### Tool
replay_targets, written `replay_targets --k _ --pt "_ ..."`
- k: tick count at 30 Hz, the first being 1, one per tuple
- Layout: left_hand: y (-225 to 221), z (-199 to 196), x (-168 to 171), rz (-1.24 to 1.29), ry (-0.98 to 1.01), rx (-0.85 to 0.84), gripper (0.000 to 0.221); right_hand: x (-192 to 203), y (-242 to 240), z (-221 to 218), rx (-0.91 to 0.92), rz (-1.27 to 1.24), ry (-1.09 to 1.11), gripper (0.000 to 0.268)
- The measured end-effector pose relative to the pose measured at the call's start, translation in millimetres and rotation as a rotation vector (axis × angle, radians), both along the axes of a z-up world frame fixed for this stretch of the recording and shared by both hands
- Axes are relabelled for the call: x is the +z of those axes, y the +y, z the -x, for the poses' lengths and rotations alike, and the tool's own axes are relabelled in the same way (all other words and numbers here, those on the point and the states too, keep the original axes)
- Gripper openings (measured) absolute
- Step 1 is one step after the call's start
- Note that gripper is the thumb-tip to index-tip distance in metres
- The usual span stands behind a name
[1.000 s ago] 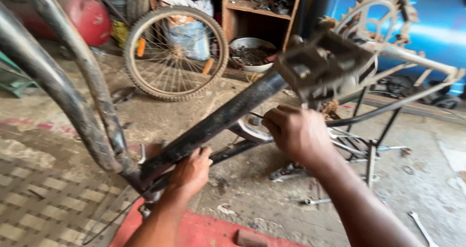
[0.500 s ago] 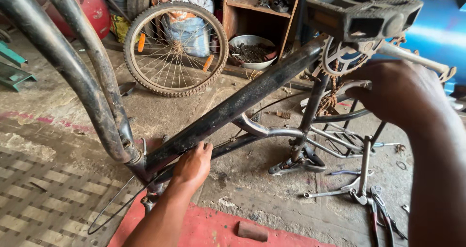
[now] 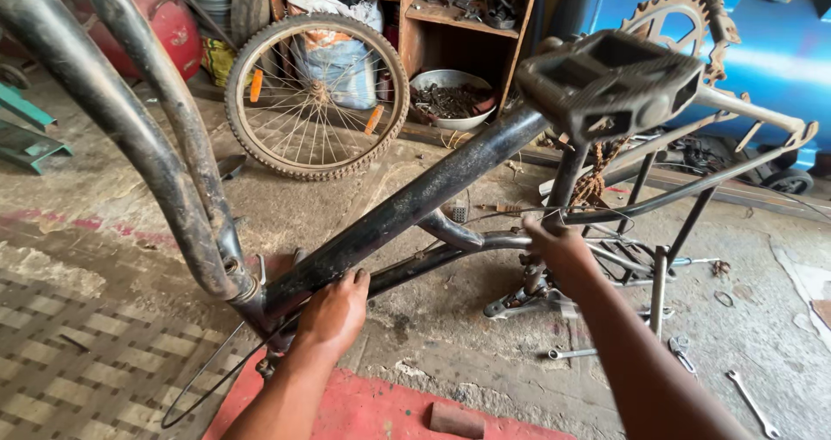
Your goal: The person repairs a bicycle frame by assembling parts and handling components by hand and with tools.
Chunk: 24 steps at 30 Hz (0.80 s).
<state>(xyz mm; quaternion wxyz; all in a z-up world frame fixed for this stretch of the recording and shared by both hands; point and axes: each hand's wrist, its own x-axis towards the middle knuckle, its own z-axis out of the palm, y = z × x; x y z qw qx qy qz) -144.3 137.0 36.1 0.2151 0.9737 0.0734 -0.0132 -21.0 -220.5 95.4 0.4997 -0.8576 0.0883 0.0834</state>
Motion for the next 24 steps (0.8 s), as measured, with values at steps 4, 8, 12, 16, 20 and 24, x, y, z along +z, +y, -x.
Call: replay_targets --k 4,8,12,16,20,24 --pt "3 1 -1 -0.156 -0.064 -0.111 0.041 31 29 -3 -0.102 -0.66 -0.052 0.03" --pt "5 5 -2 -0.307 -0.16 -0.17 0.041 77 35 10 0.203 -0.534 -0.251 0.035" --pt "9 18 -1 -0.335 -0.13 -0.128 0.034 80 22 6 -0.102 -0.081 -0.449 0.018" --pt "28 38 -4 -0.405 -0.206 -0.13 0.037 42 -3 10 -0.235 0.025 -0.279 0.036" --pt "58 76 -6 -0.48 -0.078 -0.064 0.027 8 9 21 -0.441 0.146 -0.535 0.033" --pt "106 111 -6 -0.492 0.025 0.039 0.026 14 44 53 -0.186 0.259 -0.733 0.027"
